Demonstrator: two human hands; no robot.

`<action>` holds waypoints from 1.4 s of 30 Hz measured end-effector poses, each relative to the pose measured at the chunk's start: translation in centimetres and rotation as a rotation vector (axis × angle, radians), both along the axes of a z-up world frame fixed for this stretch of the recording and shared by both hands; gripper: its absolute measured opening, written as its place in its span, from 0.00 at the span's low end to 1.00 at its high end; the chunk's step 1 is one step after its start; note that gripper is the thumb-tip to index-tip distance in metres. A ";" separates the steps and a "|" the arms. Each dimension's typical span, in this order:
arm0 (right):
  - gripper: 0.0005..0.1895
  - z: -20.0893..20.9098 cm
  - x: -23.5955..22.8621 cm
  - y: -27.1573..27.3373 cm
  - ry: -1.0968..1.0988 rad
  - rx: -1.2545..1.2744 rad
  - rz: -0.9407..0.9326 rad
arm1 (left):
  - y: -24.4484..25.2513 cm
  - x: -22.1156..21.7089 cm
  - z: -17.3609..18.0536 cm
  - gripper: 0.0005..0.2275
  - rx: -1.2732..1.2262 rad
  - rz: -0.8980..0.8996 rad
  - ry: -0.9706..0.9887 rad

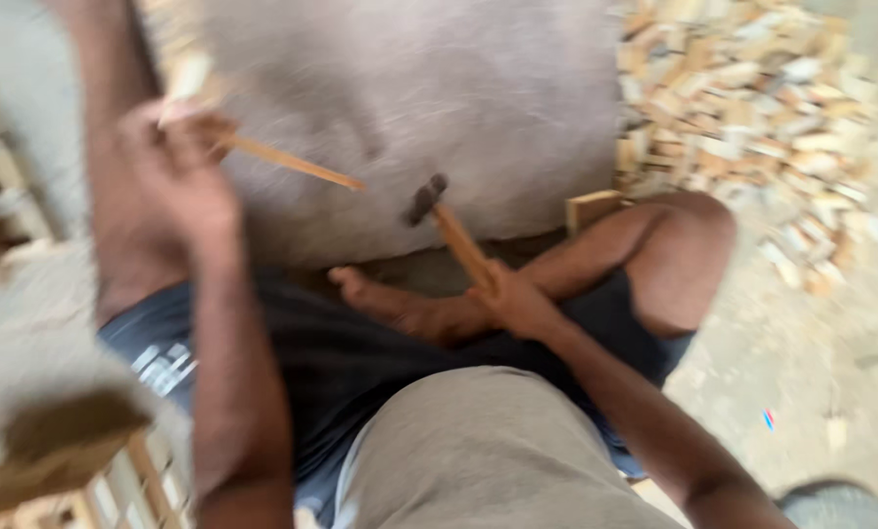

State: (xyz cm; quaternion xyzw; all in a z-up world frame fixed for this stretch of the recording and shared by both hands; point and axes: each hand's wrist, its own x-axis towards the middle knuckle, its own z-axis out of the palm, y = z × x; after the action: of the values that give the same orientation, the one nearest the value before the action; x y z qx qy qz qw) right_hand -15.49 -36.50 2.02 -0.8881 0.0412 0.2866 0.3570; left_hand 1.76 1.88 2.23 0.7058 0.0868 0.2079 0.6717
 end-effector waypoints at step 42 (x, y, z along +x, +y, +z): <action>0.17 1.8 13.5 7.6 -0.462 0.401 0.011 | -2.4 0.6 5.3 0.18 0.267 -0.245 -0.219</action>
State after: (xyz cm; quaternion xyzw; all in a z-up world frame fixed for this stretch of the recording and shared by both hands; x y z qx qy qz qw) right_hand -1.97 -28.87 3.83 -0.8417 -0.1035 0.0815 0.5236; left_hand 2.34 -0.56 7.48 0.7669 -0.1014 0.2101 0.5979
